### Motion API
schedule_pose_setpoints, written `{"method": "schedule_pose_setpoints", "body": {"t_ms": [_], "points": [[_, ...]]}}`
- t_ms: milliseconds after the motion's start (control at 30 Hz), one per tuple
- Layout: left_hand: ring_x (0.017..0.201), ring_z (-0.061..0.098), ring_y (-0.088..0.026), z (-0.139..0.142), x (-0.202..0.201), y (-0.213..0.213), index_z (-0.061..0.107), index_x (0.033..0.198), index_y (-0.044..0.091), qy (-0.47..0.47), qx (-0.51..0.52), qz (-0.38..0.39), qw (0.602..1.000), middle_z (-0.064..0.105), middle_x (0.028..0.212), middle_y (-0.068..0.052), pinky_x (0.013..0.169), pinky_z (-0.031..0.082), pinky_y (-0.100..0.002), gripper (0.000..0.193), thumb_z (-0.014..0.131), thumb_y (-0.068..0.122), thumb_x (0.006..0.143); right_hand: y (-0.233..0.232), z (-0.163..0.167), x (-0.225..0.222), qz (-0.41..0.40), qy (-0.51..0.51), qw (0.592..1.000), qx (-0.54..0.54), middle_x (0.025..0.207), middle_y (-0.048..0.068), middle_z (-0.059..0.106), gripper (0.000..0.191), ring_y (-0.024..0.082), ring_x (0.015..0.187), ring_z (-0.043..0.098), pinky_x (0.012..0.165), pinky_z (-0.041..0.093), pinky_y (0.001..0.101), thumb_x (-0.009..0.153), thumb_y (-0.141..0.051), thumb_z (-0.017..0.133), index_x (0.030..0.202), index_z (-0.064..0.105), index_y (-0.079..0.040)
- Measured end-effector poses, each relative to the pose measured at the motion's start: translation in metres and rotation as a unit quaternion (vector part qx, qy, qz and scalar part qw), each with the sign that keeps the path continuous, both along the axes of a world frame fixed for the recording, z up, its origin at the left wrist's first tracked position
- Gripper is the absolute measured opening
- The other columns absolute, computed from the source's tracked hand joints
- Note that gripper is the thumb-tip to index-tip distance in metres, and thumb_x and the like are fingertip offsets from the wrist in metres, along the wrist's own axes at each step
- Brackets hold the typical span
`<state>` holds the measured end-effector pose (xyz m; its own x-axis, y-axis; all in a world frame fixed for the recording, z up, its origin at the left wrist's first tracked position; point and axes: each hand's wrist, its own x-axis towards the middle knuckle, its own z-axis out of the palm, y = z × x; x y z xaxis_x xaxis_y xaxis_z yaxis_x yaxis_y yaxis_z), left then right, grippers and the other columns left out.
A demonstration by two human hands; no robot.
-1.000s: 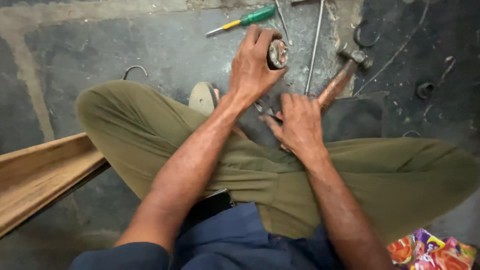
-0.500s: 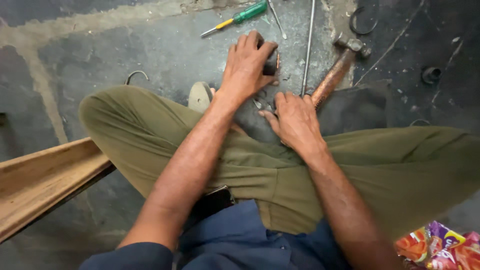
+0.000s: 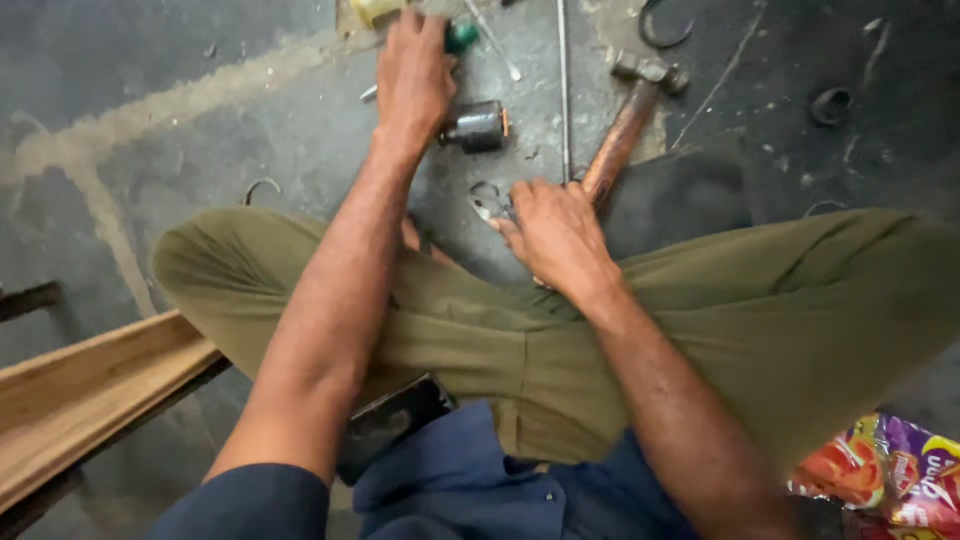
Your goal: The person sits on the floor and uses pliers and a hammer to disassemble and adjust a small cylindrical electrical component. They remove parts, hammer a pin into the housing, and reassemble the unit.
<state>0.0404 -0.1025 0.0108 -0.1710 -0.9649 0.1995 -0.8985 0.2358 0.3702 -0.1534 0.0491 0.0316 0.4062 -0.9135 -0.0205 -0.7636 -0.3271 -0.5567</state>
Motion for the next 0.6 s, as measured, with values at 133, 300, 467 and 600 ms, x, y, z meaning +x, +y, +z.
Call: {"method": "schedule_pose_setpoints", "body": {"t_ms": [133, 300, 467, 600], "points": [[0.109, 0.058, -0.046, -0.001, 0.002, -0.003, 0.062, 0.119, 0.005, 0.008, 0.02, 0.013, 1.0, 0.059, 0.118, -0.024, 0.088, 0.049, -0.052, 0.036, 0.076, 0.006, 0.086, 0.0, -0.003, 0.003, -0.002, -0.01, 1.0, 0.015, 0.089, 0.017, 0.066, 0.032, 0.038, 0.086, 0.065, 0.076, 0.044, 0.0506, 0.091, -0.032, 0.074, 0.099, 0.062, -0.004], [0.087, 0.07, -0.03, 0.02, 0.006, 0.0, 0.058, 0.12, 0.001, 0.293, -0.019, 0.035, 0.955, 0.071, 0.103, -0.016, 0.075, 0.057, -0.042, 0.02, 0.068, 0.013, 0.107, -0.002, -0.003, 0.004, -0.01, -0.012, 1.0, 0.013, 0.089, 0.018, 0.066, 0.032, 0.039, 0.086, 0.065, 0.076, 0.045, 0.051, 0.09, -0.031, 0.075, 0.099, 0.062, -0.003], [0.094, 0.074, -0.015, 0.036, -0.017, 0.031, 0.053, 0.127, 0.002, 0.495, 0.016, -0.099, 0.863, 0.074, 0.11, -0.008, 0.081, 0.064, -0.031, 0.023, 0.06, 0.019, 0.114, -0.006, 0.003, 0.001, -0.02, -0.013, 0.999, 0.028, 0.091, 0.02, 0.067, 0.034, 0.041, 0.086, 0.065, 0.077, 0.046, 0.0534, 0.091, -0.032, 0.076, 0.099, 0.063, -0.001], [0.093, 0.071, -0.014, 0.04, -0.024, 0.047, 0.055, 0.134, 0.001, 0.474, 0.023, -0.11, 0.873, 0.074, 0.114, -0.008, 0.08, 0.06, -0.027, 0.027, 0.06, 0.019, 0.115, -0.007, 0.005, -0.003, -0.059, -0.057, 0.996, 0.042, 0.097, 0.021, 0.068, 0.032, 0.043, 0.088, 0.065, 0.079, 0.048, 0.0534, 0.094, -0.028, 0.076, 0.105, 0.064, -0.001]]}}
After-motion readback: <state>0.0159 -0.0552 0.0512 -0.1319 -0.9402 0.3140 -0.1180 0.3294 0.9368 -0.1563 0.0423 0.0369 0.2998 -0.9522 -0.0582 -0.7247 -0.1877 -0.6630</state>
